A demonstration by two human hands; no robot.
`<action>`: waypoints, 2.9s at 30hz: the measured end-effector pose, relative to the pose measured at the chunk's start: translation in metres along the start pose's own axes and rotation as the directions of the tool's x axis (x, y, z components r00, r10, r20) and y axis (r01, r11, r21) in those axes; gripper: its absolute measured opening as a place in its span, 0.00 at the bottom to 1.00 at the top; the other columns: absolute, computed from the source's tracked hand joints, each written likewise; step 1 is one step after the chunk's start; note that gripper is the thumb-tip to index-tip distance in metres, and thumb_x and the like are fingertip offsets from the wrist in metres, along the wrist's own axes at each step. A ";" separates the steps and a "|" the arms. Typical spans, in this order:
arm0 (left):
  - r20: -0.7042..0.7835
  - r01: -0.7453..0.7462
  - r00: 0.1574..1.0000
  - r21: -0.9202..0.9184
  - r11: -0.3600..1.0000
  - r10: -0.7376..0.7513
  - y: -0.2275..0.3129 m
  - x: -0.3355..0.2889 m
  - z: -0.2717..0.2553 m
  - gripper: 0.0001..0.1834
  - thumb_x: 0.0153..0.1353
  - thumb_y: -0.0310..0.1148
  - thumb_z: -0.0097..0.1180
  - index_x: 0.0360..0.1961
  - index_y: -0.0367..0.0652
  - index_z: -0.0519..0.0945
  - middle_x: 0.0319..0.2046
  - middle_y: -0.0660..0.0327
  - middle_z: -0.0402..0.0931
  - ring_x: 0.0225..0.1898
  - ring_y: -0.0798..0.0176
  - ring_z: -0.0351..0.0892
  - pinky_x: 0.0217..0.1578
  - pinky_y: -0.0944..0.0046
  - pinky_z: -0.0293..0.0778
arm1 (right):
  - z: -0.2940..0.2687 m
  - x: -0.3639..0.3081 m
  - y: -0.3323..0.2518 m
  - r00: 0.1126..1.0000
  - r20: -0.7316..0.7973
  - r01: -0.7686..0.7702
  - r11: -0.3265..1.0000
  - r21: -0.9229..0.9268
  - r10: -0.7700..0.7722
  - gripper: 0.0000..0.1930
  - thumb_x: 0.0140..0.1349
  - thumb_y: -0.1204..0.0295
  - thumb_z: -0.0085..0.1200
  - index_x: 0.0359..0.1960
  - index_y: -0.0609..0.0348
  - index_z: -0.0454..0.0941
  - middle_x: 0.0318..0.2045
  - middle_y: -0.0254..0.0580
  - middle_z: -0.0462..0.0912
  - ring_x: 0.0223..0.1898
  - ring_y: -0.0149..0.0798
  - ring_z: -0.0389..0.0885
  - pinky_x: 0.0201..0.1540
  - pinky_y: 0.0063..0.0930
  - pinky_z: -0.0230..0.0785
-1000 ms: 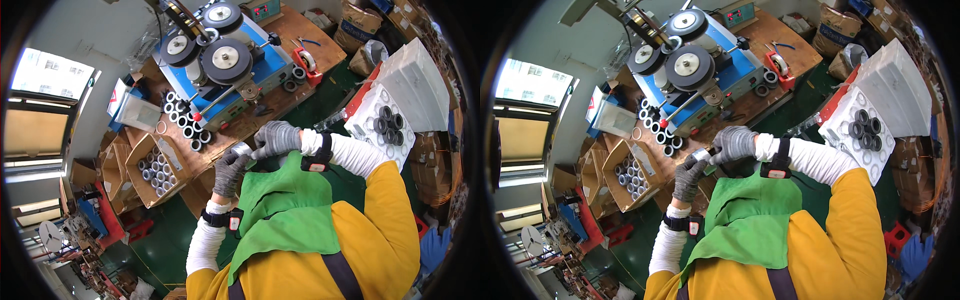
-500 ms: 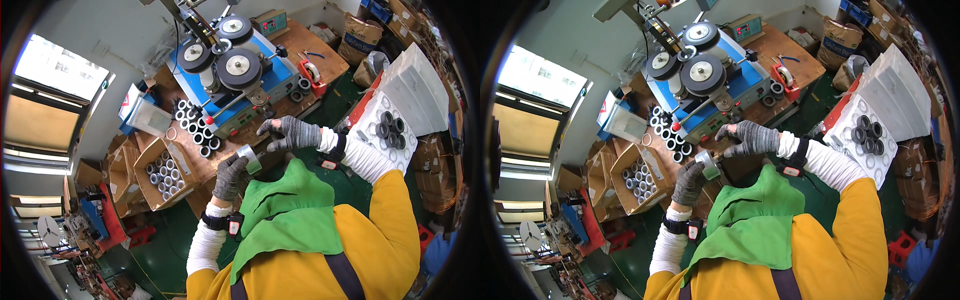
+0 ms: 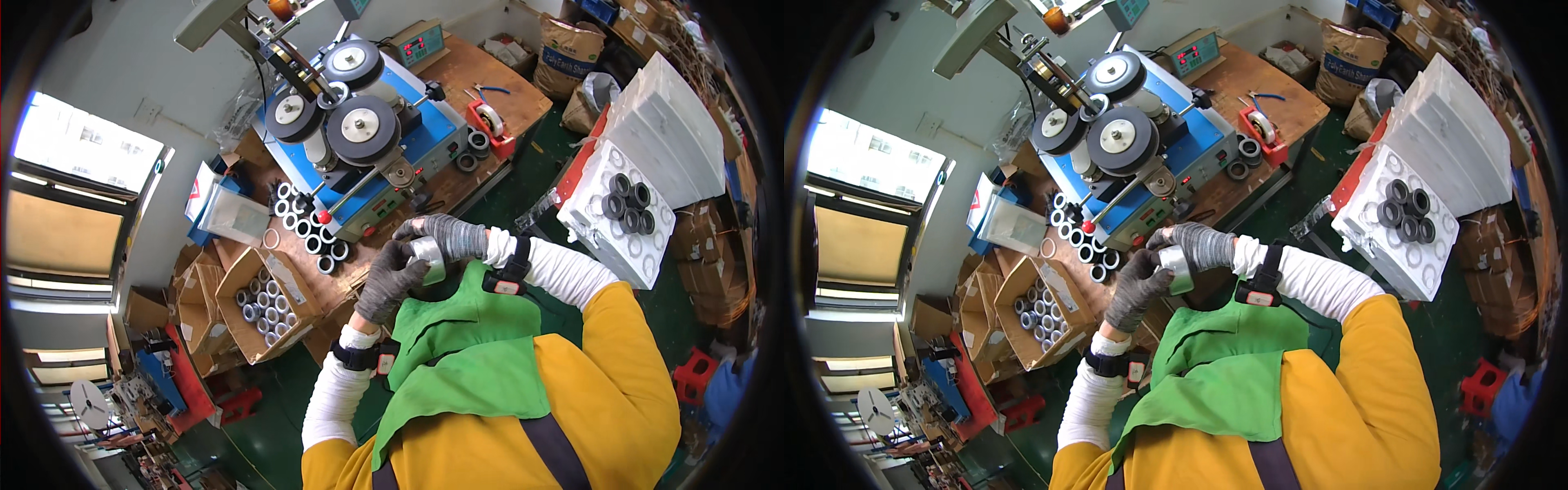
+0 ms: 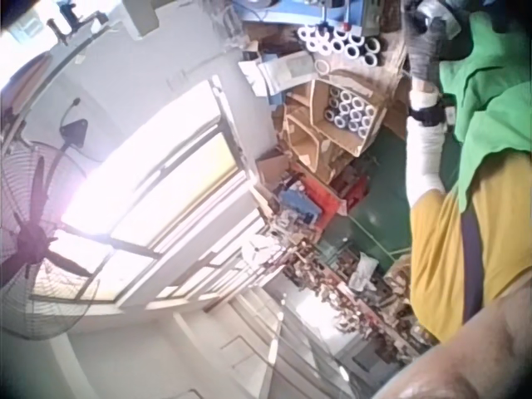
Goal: Operating a specialized machine to assemble or finish circular metal components.
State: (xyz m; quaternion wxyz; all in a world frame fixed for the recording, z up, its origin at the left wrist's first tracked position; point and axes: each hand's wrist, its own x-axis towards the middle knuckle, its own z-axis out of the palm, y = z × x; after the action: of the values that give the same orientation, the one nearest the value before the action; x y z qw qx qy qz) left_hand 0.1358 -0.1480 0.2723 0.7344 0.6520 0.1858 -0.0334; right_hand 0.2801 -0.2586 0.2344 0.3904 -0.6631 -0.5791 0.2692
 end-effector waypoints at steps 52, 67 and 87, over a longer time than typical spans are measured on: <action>-0.489 0.303 0.823 -0.054 0.951 -0.290 -0.061 0.027 -0.021 0.19 0.45 0.28 0.55 0.41 0.37 0.70 0.34 0.62 0.71 0.31 0.67 0.73 0.31 0.70 0.72 | -0.138 -0.087 0.313 0.410 -0.553 -0.836 0.541 0.089 0.725 0.16 0.46 0.59 0.51 0.39 0.42 0.75 0.40 0.41 0.74 0.44 0.45 0.70 0.49 0.33 0.61; -0.591 0.376 0.699 -0.176 0.910 -0.403 -0.049 0.031 -0.003 0.20 0.44 0.29 0.58 0.41 0.36 0.71 0.35 0.61 0.72 0.34 0.67 0.72 0.32 0.68 0.74 | -0.140 -0.062 0.385 0.181 -0.547 -0.896 0.367 0.251 0.817 0.22 0.41 0.65 0.57 0.42 0.52 0.70 0.25 0.40 0.77 0.27 0.38 0.76 0.34 0.28 0.69; -0.583 0.386 0.737 -0.053 0.921 -0.342 -0.038 0.062 0.005 0.17 0.45 0.27 0.56 0.38 0.36 0.72 0.33 0.60 0.73 0.32 0.67 0.73 0.30 0.68 0.74 | -0.118 -0.107 0.396 0.234 -0.397 -0.801 0.407 0.439 0.888 0.35 0.42 0.58 0.59 0.51 0.63 0.60 0.34 0.45 0.75 0.35 0.37 0.74 0.37 0.27 0.66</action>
State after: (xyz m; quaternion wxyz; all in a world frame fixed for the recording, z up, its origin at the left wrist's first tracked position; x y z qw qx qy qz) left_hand 0.1834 -0.1462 0.2169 0.5973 0.6074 0.5234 0.0179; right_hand 0.5766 -0.3967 -0.0391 0.3828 -0.8850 0.0426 0.2618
